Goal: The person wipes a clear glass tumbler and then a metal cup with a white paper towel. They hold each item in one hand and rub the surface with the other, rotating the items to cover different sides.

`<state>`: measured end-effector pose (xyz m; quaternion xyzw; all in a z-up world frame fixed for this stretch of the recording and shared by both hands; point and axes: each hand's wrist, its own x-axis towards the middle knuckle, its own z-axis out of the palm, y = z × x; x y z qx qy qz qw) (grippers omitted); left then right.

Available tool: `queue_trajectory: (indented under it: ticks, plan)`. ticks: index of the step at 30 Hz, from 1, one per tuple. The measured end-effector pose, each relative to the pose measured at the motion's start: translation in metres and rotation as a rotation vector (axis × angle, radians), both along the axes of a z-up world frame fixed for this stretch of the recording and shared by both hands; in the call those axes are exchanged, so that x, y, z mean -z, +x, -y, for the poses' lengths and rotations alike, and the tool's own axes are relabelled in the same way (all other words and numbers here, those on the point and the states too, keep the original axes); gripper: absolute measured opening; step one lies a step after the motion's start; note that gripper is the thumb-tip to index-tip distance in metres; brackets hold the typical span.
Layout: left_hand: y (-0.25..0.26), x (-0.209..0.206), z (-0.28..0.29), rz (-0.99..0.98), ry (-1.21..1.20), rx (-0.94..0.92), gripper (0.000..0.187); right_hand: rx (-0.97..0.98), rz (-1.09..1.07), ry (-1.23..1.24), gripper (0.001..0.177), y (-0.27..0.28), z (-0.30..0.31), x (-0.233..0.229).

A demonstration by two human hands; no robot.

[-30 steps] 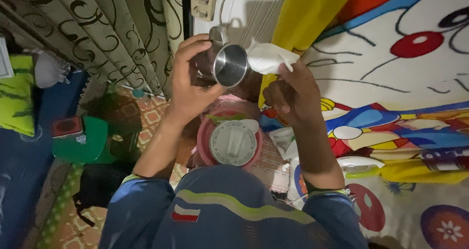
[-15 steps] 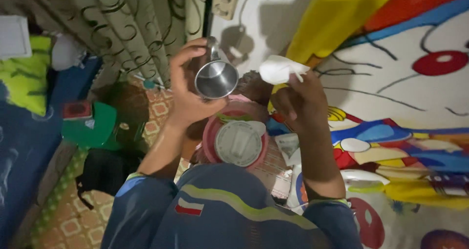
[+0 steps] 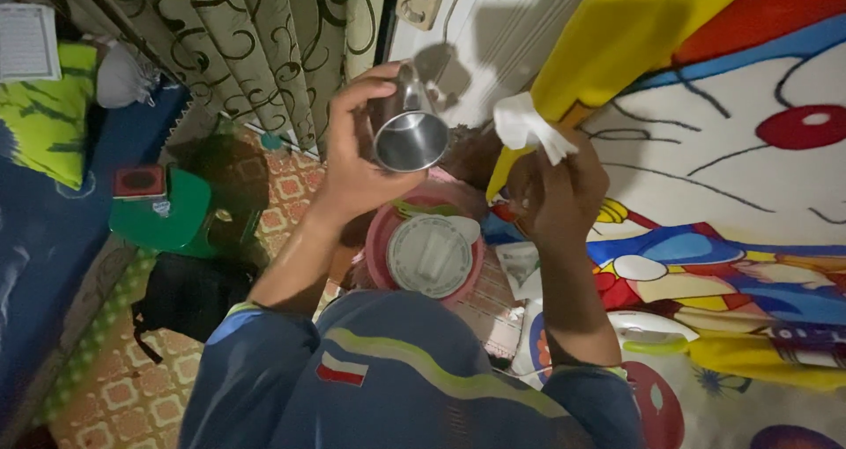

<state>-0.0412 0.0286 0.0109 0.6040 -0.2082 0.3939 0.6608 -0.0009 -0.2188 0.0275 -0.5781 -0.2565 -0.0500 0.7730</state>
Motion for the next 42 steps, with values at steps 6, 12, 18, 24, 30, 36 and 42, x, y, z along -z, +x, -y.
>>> queue_trajectory:
  ticks: [6, 12, 18, 24, 30, 36, 42]
  plan:
    - [0.003, 0.014, -0.001, -0.127, 0.216, -0.054, 0.090, 0.353, 1.052, -0.884, 0.028, -0.021, -0.012, -0.032]
    - [0.001, 0.009, 0.007, -0.220, 0.477, -0.043, 0.062, 0.169, 0.855, -1.445, 0.011, -0.004, -0.049, -0.034]
    - [0.012, 0.029, 0.006, -0.067, 0.512, -0.147, 0.042, -0.188, 0.013, -1.025, 0.021, -0.003, -0.049, -0.049]
    - [0.013, 0.016, -0.006, -0.123, 0.386, -0.198, 0.059, 0.148, -0.190, -0.408, 0.006, 0.000, -0.006, -0.045]
    - [0.011, 0.017, 0.007, -0.256, 0.383, -0.056, 0.073, 0.111, 0.432, -1.565, 0.064, -0.003, -0.024, -0.047]
    - [0.015, 0.030, 0.004, -0.097, 0.436, -0.075, 0.069, -0.111, 0.425, -1.095, 0.030, -0.010, -0.034, -0.017]
    - [0.006, 0.019, 0.008, -0.061, 0.550, -0.094, 0.049, 0.045, 0.573, -1.575, 0.030, -0.007, -0.054, -0.027]
